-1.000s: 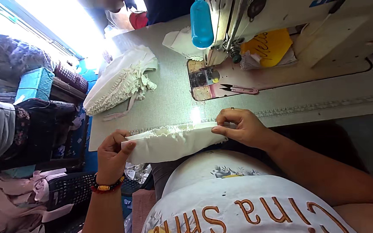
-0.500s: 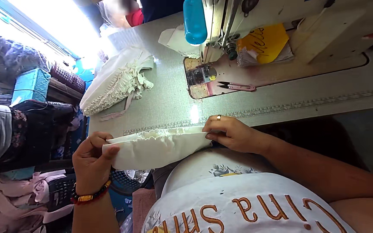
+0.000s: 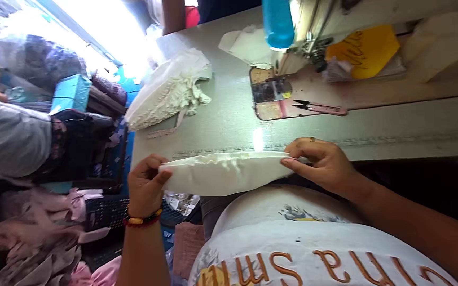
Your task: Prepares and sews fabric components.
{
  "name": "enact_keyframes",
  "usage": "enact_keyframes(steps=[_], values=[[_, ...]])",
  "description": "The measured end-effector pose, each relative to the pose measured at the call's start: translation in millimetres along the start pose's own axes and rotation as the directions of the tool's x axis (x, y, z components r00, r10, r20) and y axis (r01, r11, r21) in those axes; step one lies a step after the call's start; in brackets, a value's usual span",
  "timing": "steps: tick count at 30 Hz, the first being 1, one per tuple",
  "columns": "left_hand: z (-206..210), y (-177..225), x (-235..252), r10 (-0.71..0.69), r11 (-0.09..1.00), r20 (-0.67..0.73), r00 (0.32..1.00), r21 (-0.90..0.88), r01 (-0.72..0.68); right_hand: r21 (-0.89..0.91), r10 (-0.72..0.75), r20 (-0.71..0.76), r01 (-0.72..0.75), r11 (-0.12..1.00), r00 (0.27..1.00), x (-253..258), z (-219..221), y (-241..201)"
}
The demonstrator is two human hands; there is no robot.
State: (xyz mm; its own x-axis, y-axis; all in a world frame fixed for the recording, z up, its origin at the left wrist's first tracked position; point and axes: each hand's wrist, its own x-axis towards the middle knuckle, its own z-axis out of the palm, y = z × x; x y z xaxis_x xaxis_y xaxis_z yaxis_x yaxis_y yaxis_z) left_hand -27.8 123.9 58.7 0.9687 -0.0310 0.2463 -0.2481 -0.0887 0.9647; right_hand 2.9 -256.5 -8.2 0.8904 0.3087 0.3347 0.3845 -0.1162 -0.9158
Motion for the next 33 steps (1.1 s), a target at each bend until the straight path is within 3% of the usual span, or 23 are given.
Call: enact_keyframes(steps=[5,11,19,26,33], values=[[-10,-5,-4,-0.033,0.998,0.081,0.996,-0.054,0.037,0.001,0.004,-0.016,-0.004,1.000,1.000,-3,-1,3],[-4,-12,-10,-0.056,0.997,0.019,0.998,-0.058,0.057,-0.039,0.003,0.002,-0.003,0.999,1.000,-5,-10,3],[-3,-13,-12,-0.347,0.934,0.117,0.931,0.134,0.331,-0.135,-0.039,0.018,0.041,0.990,0.999,-3,-13,4],[6,-17,-16,-0.260,0.954,0.020,0.965,0.161,0.254,-0.168,0.043,-0.078,-0.056,0.984,0.996,-5,-10,3],[-4,1,-15,-0.151,0.956,-0.028,0.988,0.249,0.154,-0.291,-0.121,0.011,0.119,0.949,0.993,-1,-12,-20]])
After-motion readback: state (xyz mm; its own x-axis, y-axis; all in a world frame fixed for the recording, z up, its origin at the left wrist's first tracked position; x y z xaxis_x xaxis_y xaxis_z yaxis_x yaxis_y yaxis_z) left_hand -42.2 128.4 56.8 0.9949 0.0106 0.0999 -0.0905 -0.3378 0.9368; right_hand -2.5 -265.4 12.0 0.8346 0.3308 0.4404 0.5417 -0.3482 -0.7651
